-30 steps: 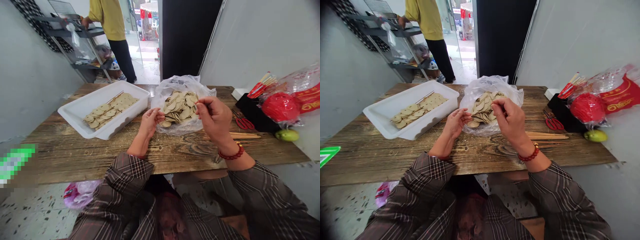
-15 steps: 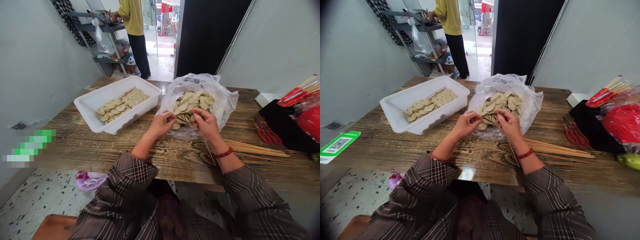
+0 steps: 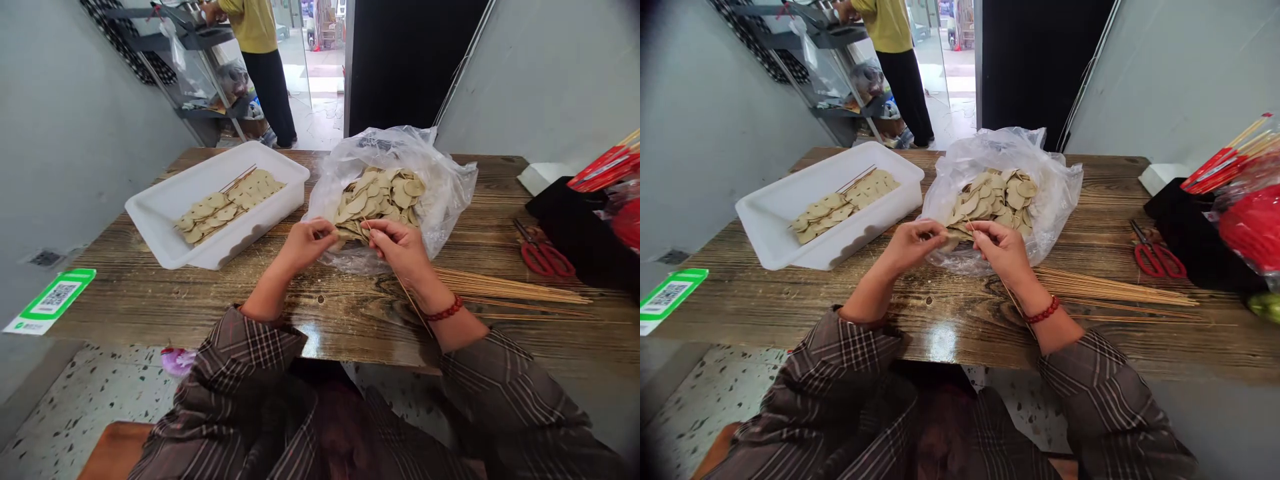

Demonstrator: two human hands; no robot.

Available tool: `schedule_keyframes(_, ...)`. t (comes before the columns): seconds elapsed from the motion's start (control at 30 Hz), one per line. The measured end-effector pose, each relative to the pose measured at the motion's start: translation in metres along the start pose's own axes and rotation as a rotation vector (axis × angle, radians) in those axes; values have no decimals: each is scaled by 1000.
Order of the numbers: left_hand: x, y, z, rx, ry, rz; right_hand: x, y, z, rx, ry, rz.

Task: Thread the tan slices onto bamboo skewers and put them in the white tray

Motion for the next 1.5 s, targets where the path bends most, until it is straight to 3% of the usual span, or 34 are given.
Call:
schedule_keyframes(0.13,-4,5,-1,-178,-158,-360,3,-2,-3,7,29,23)
schedule_keyframes(0.33,5,6,-3,-372,-125,-654,14,-1,-11,14,97,-21)
schedule_keyframes(0.5,10,3,-4,-376,-117,-767,24,1,-15,-30,154,-140)
schedule_keyframes(0.73,12,3,-6,-381,-142,-843,22,-3,-16,-131,130,-265)
schedule_keyframes(1.5,14,-2,-8,-327,-179,-847,17,-11,-13,-126,94,-311)
Point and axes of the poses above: each hand's wrist, its own z-axis towards the middle knuckle, its own x-axis out of the palm, y = z × x, the point moved 3 cm from there along z, towards the middle knuckle, and after that the axes turned 7 degrees about z, right-handed, at the moved point
